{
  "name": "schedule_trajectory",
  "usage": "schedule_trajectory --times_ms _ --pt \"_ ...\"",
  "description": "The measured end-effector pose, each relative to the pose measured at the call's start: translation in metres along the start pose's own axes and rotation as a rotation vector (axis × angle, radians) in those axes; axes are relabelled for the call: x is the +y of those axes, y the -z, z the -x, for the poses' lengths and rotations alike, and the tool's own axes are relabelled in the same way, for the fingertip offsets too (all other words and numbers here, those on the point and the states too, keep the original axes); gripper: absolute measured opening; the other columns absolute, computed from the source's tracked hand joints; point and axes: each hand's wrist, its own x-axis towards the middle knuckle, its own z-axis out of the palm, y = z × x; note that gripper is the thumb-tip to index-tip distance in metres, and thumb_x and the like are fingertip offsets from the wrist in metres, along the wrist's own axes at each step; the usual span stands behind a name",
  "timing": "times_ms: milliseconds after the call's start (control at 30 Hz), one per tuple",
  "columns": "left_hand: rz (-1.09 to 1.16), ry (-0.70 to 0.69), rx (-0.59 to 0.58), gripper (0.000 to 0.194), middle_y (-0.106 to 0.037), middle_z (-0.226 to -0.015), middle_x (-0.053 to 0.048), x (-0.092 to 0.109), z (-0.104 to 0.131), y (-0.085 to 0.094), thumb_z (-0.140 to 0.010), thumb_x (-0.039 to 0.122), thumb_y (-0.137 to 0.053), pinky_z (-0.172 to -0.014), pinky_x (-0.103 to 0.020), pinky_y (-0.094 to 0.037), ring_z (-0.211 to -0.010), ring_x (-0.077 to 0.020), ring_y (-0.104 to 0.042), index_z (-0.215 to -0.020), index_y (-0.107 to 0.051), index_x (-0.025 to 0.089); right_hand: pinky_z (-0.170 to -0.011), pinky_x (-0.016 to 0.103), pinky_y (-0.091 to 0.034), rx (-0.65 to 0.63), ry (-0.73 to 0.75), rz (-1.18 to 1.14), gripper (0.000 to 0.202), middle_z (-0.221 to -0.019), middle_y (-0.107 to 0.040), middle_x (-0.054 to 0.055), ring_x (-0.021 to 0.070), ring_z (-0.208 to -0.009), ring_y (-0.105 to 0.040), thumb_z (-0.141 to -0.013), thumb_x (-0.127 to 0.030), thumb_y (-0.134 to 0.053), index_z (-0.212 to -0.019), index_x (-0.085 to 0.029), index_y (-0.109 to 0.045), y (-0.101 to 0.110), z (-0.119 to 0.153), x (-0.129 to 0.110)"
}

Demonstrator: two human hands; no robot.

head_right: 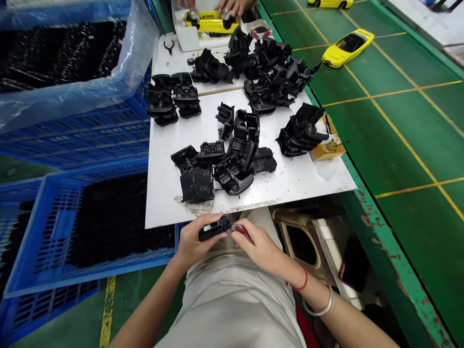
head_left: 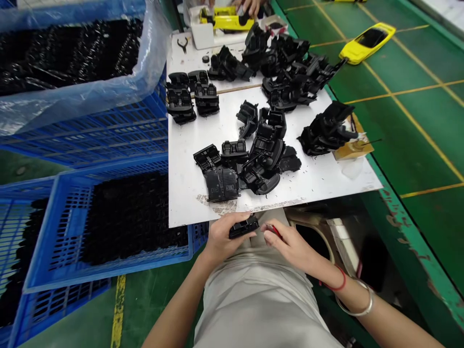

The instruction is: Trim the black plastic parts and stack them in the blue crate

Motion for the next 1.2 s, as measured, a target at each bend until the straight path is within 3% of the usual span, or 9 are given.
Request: schedule_trajectory --times_ms 100,200,367,500,600,700,867,1033,1200 --pt "-0.093 0.024 0.037 0.035 -0.074 -0.109 -0.011 0.008 0.011 -0.007 -0.084 0.024 -0.072 -0.091 -0.035 -0.058 -0.103 -0.0227 -0.071 -0.117 -0.06 0.02 -0.058 0.026 -0.038 -0.006 -0.041 -0.201 0.03 -0.081 -0.065 0.0 0.0118 -0.061 -0.052 -0.097 -0.051 -0.044 -0.104 -0.022 -0.051 -0.012 -0.002 -0.003" --pt "-0.146 0.027 0.02 0.046 -0.065 -0.126 -0.016 0.017 0.025 -0.019 -0.091 0.021 -0.061 -0.101 -0.041 -0.053 -0.121 -0.0251 -0.062 -0.135 -0.047 0.019 -0.046 0.023 -0.032 0.058 -0.095 -0.398 0.035 -0.073 -0.06 -0.004 0.0077 -0.048 -0.042 -0.092 -0.056 -0.051 -0.102 -0.023 -0.047 -0.024 -0.007 -0.002" --pt "-0.034 0.117 -0.173 0.078 -0.023 -0.158 -0.026 0.03 0.043 -0.024 -0.095 0.037 -0.053 -0.114 -0.055 -0.038 -0.148 -0.034 -0.026 -0.155 -0.009 0.016 -0.033 0.02 -0.016 0.064 -0.224 -0.627 0.04 -0.053 -0.033 -0.015 0.0044 -0.034 -0.023 -0.084 -0.058 -0.06 -0.097 -0.025 -0.041 -0.023 -0.014 -0.001" --pt "0.091 0.216 -0.232 0.059 -0.042 -0.148 -0.018 0.025 0.032 -0.004 -0.095 0.037 -0.055 -0.112 -0.052 -0.04 -0.14 -0.0311 -0.041 -0.147 -0.033 0.026 -0.033 0.019 -0.015 -0.031 -0.246 -0.576 0.032 -0.052 -0.031 -0.015 0.0039 -0.034 -0.02 -0.085 -0.048 -0.061 -0.095 -0.024 -0.042 -0.009 -0.015 -0.006" --pt "0.104 0.226 -0.252 0.078 -0.052 -0.137 -0.016 0.018 0.015 0.011 -0.074 0.047 -0.078 -0.108 -0.051 -0.044 -0.131 -0.0334 -0.049 -0.14 -0.043 0.026 -0.038 0.02 -0.02 -0.095 -0.184 -0.47 0.026 -0.056 -0.036 -0.012 0.0049 -0.04 -0.026 -0.086 -0.042 -0.06 -0.098 -0.022 -0.048 -0.002 -0.018 -0.011" --pt "0.143 0.206 -0.382 0.098 -0.058 -0.131 -0.014 0.012 0.002 0.016 -0.06 0.05 -0.086 -0.104 -0.047 -0.047 -0.123 -0.0328 -0.056 -0.144 -0.04 0.026 -0.049 0.022 -0.032 -0.142 -0.058 -0.325 0.025 -0.065 -0.046 -0.007 0.0081 -0.054 -0.039 -0.086 -0.037 -0.061 -0.102 -0.019 -0.055 0.003 -0.023 -0.015" --pt "0.148 0.231 -0.413 0.089 -0.068 -0.106 -0.008 0.005 -0.008 0.014 -0.056 0.052 -0.086 -0.089 -0.038 -0.053 -0.097 -0.0261 -0.065 -0.134 -0.054 0.024 -0.063 0.025 -0.039 -0.208 0.048 -0.055 0.026 -0.079 -0.057 -0.003 0.0121 -0.069 -0.047 -0.094 -0.039 -0.052 -0.111 -0.02 -0.06 0.009 -0.024 -0.02" --pt "0.116 0.24 -0.412 0.087 -0.065 -0.096 -0.006 0.003 -0.012 0.016 -0.062 0.054 -0.083 -0.079 -0.033 -0.052 -0.086 -0.0222 -0.062 -0.137 -0.052 0.024 -0.067 0.028 -0.043 -0.065 0.027 0.013 0.032 -0.086 -0.063 -0.001 0.0143 -0.072 -0.054 -0.093 -0.038 -0.055 -0.12 -0.021 -0.049 0.011 -0.021 -0.02" --pt "0.135 0.326 -0.334 0.052 -0.063 -0.091 -0.005 0.001 -0.013 0.027 -0.066 0.049 -0.083 -0.079 -0.033 -0.051 -0.086 -0.0211 -0.061 -0.109 -0.07 0.022 -0.065 0.029 -0.042 0.019 0.085 0.208 0.017 -0.079 -0.059 0.0 0.015 -0.068 -0.052 -0.1 -0.034 -0.04 -0.089 -0.022 -0.046 0.016 -0.021 -0.014"
